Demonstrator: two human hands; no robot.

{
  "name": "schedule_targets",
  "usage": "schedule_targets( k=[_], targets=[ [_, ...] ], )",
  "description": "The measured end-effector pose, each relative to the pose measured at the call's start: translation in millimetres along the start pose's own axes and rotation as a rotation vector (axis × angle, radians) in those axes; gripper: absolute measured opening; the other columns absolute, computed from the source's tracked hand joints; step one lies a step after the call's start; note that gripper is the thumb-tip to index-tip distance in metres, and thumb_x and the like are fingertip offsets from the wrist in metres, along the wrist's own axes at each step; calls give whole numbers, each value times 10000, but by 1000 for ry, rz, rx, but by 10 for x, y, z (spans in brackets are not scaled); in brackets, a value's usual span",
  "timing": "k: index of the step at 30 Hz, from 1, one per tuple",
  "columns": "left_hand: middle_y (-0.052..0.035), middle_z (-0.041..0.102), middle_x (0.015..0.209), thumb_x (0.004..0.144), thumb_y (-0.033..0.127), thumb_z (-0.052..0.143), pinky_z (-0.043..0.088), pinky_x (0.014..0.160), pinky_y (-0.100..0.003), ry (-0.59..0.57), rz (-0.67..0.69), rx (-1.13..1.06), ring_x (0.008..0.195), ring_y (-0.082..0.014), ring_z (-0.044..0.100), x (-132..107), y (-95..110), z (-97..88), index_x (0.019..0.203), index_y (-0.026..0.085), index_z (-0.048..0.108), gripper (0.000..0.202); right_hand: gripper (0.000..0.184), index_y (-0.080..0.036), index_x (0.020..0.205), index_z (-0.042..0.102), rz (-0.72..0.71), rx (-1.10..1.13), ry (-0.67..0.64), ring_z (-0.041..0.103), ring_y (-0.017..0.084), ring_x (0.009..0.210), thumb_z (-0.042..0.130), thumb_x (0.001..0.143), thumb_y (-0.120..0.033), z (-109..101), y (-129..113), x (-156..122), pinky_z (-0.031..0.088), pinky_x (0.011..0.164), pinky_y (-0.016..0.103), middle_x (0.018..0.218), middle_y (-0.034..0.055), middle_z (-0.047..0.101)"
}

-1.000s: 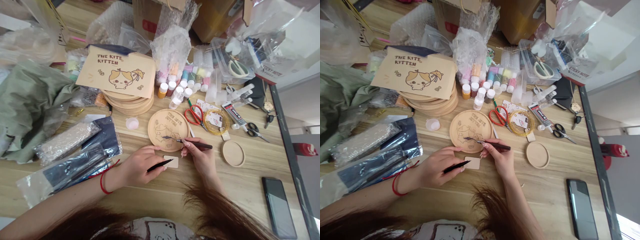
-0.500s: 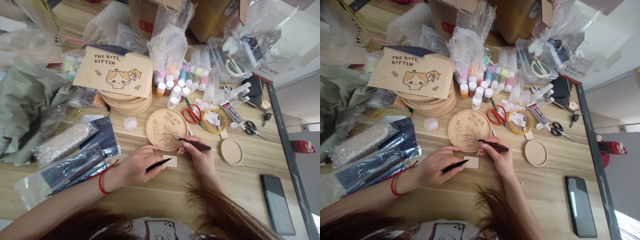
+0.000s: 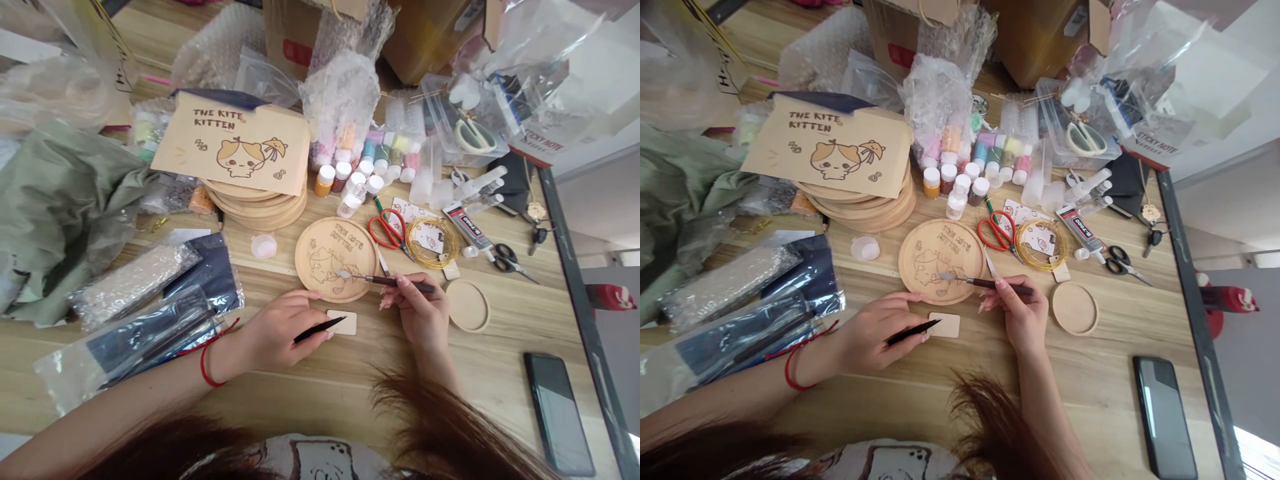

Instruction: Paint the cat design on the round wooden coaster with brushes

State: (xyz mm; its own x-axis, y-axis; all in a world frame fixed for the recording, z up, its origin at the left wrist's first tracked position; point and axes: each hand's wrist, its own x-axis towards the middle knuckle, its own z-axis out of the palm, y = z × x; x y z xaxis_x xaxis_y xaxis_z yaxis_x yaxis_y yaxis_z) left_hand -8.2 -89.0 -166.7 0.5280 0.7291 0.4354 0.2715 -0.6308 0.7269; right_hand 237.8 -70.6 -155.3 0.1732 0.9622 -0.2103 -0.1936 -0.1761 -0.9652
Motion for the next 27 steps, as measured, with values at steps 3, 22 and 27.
schedule_targets(
  k=[3, 22, 27],
  targets=[
    [-20, 680, 735, 862, 179, 619, 542, 957, -381, -2, -1, -8, 661, -121, 612, 4, 5, -1, 949, 156, 635, 92, 167, -164, 772, 698, 13, -83, -13, 668, 172, 477, 795, 728, -292, -10, 7, 5, 582, 505, 310, 665, 41, 742],
    [-20, 689, 745, 872, 186, 605, 546, 946, -387, -7, -4, -1, 659, -122, 606, 10, 11, -2, 960, 165, 636, 95, 200, -156, 758, 696, 54, -135, -41, 691, 187, 496, 794, 737, -329, -30, 40, 39, 581, 518, 300, 683, 59, 752],
    [-19, 691, 750, 881, 192, 589, 548, 941, -388, -9, -6, 10, 668, -124, 612, 13, 17, -8, 958, 172, 630, 89, 211, -151, 769, 703, 65, -141, -54, 692, 185, 498, 795, 737, -337, -27, 38, 47, 580, 526, 298, 686, 67, 752]
  ],
)
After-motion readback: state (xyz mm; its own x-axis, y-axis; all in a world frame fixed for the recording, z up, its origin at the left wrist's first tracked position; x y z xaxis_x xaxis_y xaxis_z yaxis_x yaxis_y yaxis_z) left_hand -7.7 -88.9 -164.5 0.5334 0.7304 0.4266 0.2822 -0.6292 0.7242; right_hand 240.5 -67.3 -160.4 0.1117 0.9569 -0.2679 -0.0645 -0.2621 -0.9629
